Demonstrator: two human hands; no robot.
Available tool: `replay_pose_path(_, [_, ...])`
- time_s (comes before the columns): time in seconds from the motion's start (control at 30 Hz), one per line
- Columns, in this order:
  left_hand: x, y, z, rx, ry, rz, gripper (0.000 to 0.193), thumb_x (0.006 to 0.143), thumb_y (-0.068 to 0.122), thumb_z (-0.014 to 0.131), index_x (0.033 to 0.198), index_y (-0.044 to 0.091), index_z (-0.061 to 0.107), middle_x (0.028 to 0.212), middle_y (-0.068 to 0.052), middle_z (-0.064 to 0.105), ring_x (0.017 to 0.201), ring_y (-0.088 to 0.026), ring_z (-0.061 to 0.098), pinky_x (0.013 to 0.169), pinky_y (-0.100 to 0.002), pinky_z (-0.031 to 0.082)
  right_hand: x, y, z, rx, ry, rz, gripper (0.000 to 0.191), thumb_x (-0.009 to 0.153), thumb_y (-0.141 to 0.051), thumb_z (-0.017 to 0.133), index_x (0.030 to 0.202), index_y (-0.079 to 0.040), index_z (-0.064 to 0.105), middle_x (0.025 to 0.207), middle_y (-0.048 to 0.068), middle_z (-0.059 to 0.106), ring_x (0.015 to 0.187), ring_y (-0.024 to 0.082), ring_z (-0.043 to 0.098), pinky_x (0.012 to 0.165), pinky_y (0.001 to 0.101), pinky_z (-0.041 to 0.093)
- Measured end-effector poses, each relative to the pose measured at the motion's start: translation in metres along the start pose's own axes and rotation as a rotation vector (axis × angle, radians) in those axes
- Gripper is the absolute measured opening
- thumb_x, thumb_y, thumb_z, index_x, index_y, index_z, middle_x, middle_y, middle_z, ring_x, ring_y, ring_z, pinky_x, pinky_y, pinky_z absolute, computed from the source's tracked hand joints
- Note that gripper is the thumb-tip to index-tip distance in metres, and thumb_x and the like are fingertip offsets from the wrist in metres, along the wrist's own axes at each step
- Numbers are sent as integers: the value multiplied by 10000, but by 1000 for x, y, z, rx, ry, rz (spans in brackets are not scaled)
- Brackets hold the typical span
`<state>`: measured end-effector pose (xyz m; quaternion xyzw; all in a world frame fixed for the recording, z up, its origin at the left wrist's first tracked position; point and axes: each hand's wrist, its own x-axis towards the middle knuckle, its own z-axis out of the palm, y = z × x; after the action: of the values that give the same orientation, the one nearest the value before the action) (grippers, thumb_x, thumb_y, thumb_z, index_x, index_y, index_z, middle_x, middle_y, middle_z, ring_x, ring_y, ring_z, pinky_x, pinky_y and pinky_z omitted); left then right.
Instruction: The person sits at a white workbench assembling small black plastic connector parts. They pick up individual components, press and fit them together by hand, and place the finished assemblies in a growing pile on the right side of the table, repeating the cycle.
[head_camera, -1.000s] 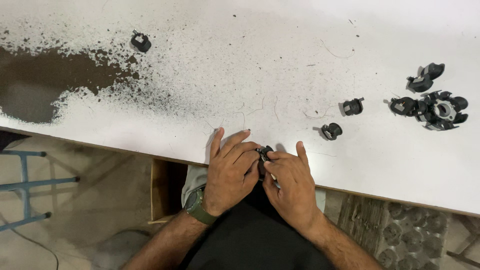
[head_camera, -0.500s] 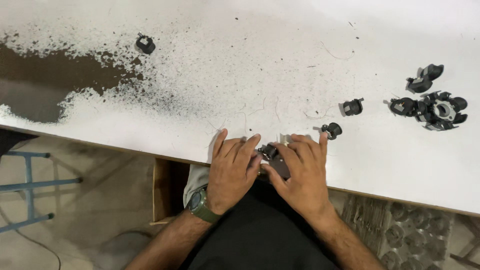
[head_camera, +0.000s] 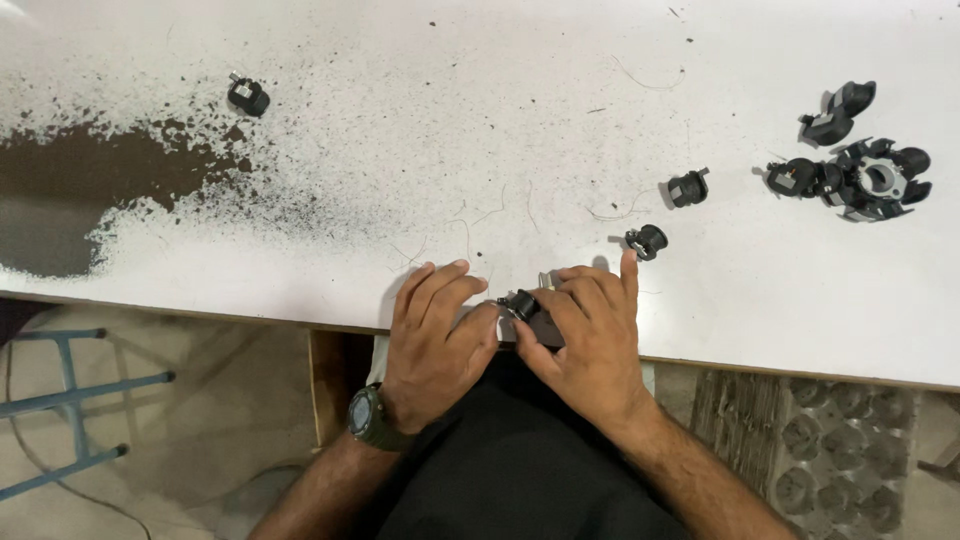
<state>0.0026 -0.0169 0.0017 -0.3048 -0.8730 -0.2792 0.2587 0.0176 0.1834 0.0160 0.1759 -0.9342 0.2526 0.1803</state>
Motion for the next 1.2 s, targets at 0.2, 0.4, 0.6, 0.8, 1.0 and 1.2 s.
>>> replay_pose_path(0.2, [9,7,-2,8,-47,116,172,884,87,754,1052,69,719,1235,-73,581,1270,-251,547,1068,-451,482,1,3,-3,11,-60,-46,380,805,-227,834,1114,-38,721,1060,94,604,1219,292,536,1249,649,132])
replay_pose_path(0.4, [27,6,-16,-404,-152,-326,96,863,36,709,953,54,680,917,-59,704,773,-185,669,671,-343,544,2,3,-9,-5,-78,-47,390,776,-235,848,1098,-60,716,1044,86,599,1206,287,537,1237,656,132])
replay_pose_path(0.6, [25,11,-11,-476,-295,-544,81,861,62,706,874,48,627,712,-52,655,581,-193,637,506,-358,502,-7,5,-9,28,4,-47,357,813,-189,827,1133,-70,721,1016,77,617,1203,291,564,1252,601,162])
replay_pose_path(0.8, [15,20,2,-409,-142,-424,143,835,49,720,859,56,579,745,-67,634,659,-222,641,592,-371,513,-35,-3,4,246,157,-115,305,847,-14,768,1110,-65,621,1024,84,670,1129,255,675,1289,583,257])
replay_pose_path(1.0, [8,21,8,-409,-102,-372,133,809,28,706,867,67,593,782,-64,641,697,-231,640,641,-391,517,-44,2,19,240,162,-114,348,791,30,785,1088,-47,621,1049,112,700,1123,257,682,1261,572,293])
replay_pose_path(1.2, [3,19,10,-417,-54,-332,140,813,37,704,877,66,583,798,-61,641,708,-231,646,683,-389,534,-41,-1,19,218,166,-136,362,776,50,794,1082,-53,628,1013,98,700,1114,247,684,1261,564,303])
